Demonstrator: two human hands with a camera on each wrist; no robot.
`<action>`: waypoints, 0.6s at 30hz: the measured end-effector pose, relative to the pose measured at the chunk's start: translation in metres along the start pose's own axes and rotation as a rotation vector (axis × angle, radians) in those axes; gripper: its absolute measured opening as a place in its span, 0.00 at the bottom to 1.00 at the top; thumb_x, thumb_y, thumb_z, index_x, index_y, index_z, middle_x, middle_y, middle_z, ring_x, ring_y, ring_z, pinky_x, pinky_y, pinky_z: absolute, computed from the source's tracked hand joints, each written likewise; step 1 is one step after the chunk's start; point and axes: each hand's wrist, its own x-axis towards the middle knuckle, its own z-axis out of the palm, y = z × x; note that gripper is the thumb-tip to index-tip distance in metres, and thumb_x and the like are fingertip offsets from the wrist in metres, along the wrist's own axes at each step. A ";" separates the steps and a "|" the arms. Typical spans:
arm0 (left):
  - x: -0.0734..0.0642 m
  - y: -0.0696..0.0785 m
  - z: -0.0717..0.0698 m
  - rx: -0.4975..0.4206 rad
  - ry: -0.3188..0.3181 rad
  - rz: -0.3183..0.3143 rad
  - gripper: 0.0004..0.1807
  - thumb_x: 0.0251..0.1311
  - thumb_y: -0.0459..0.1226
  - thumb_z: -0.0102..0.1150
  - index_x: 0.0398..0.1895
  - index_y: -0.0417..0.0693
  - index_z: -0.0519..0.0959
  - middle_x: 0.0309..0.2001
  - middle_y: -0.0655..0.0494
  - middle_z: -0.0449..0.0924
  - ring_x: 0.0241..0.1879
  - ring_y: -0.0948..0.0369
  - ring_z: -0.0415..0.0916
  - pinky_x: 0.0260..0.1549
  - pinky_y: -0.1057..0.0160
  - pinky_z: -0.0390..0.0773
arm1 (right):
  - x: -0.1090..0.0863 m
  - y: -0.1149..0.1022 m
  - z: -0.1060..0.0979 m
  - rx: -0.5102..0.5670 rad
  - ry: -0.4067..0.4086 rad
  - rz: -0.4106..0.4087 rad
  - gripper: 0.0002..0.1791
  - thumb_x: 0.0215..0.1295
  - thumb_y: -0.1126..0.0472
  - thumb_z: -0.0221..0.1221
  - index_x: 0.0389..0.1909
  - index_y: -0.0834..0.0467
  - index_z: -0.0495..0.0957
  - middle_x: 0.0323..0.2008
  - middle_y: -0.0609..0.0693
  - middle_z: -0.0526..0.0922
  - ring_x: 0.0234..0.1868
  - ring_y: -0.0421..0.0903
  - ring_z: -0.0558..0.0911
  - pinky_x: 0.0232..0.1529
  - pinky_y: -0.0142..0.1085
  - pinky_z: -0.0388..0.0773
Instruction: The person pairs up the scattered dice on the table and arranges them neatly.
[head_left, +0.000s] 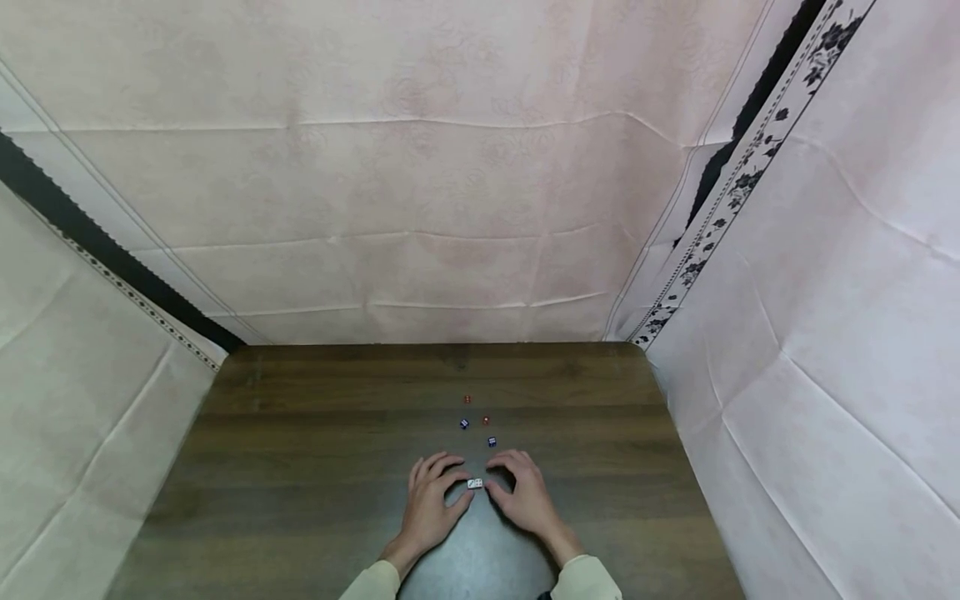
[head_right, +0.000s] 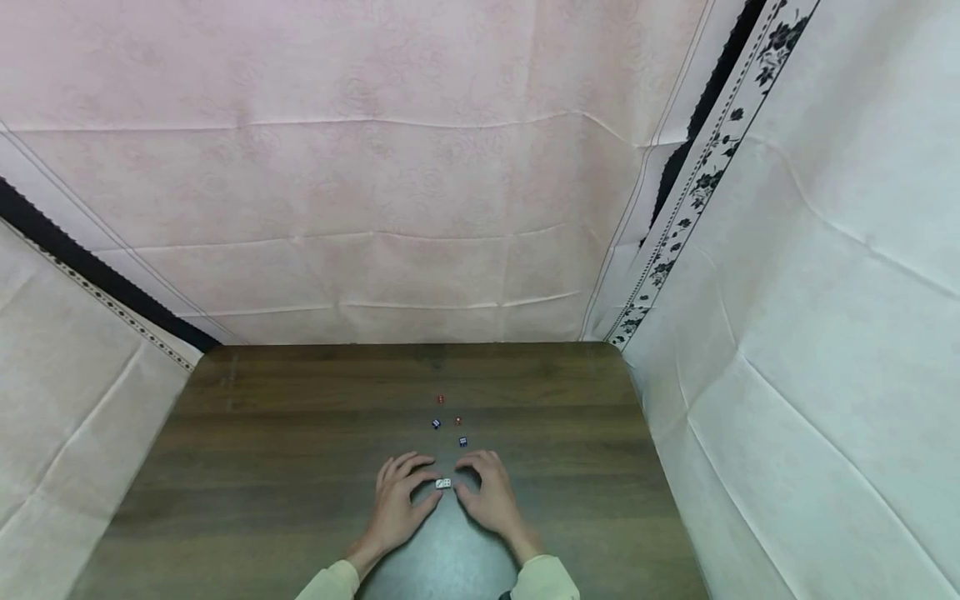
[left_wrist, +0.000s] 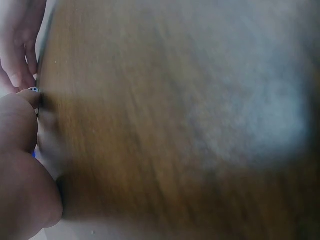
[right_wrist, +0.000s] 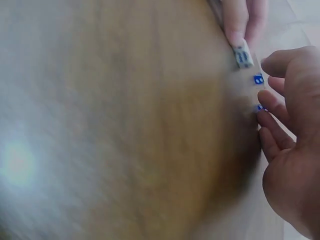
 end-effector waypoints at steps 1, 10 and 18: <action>0.000 0.000 0.000 0.001 0.008 0.005 0.10 0.65 0.43 0.83 0.47 0.60 0.94 0.65 0.57 0.89 0.76 0.42 0.76 0.78 0.22 0.57 | 0.002 0.001 -0.002 -0.009 0.022 0.000 0.12 0.68 0.64 0.77 0.51 0.55 0.92 0.54 0.49 0.92 0.60 0.50 0.86 0.65 0.52 0.83; -0.001 0.001 -0.001 -0.031 -0.001 -0.022 0.11 0.65 0.44 0.83 0.49 0.61 0.94 0.66 0.56 0.89 0.77 0.42 0.75 0.81 0.23 0.55 | 0.019 0.010 -0.011 -0.056 0.141 0.077 0.13 0.65 0.64 0.79 0.49 0.58 0.91 0.60 0.57 0.88 0.67 0.59 0.80 0.72 0.63 0.68; -0.002 0.001 -0.002 -0.023 0.004 -0.018 0.11 0.65 0.44 0.83 0.49 0.60 0.94 0.66 0.57 0.89 0.77 0.43 0.75 0.81 0.23 0.56 | 0.036 0.017 -0.010 -0.038 0.019 0.162 0.15 0.71 0.60 0.76 0.56 0.54 0.90 0.66 0.55 0.85 0.73 0.58 0.78 0.78 0.64 0.70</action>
